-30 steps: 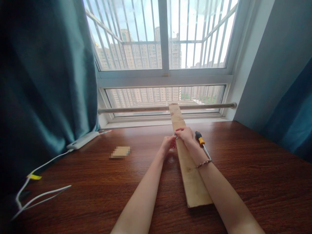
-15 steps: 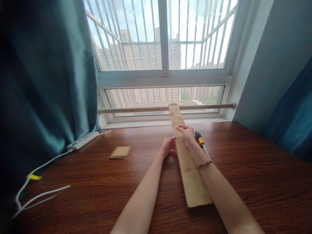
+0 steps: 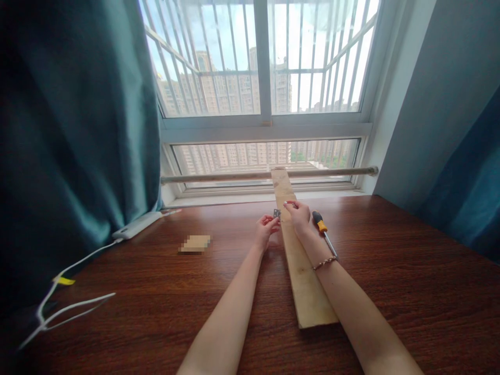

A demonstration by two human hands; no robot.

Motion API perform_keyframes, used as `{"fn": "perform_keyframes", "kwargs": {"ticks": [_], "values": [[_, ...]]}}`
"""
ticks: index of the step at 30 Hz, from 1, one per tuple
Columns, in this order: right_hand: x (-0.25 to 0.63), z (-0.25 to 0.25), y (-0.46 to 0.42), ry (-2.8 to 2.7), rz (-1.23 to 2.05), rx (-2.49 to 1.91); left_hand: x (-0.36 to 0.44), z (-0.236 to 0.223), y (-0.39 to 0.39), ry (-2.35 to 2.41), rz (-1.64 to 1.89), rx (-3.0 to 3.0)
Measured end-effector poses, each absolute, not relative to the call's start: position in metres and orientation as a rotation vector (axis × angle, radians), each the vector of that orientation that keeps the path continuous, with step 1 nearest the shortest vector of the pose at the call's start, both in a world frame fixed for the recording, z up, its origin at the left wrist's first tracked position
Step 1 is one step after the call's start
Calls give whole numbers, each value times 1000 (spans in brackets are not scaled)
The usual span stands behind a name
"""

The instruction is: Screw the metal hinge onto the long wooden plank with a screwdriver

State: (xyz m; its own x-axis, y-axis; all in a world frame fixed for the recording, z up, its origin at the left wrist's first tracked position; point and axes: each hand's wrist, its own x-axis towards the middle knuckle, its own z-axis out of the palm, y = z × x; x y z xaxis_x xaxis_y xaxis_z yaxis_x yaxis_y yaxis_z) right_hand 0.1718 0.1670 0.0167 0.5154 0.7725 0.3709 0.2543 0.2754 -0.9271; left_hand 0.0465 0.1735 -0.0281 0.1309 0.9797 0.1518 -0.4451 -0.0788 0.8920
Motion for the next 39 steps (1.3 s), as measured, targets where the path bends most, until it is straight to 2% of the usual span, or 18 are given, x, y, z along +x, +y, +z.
{"fn": "perform_keyframes", "kwargs": {"ticks": [7, 12, 16, 21, 25, 31, 39], "values": [[174, 16, 169, -1042, 412, -1292, 22, 0, 181, 879, 1514, 1028], [175, 10, 172, -1051, 405, -1289, -62, 14, 192, 1304, 1710, 1057], [175, 8, 173, -1056, 392, -1303, -147, 0, 190, 1765, 1674, 1138], [175, 9, 172, -1064, 363, -1326, -211, -30, 187, 2212, 1407, 1191], [174, 10, 170, -1066, 347, -1350, -218, -40, 183, 2319, 1285, 1176], [171, 15, 165, -1068, 350, -1371, -212, -33, 169, 2417, 1115, 1177], [168, 22, 157, -1035, 369, -1348, -215, -32, 164, 2424, 1124, 1172]]}}
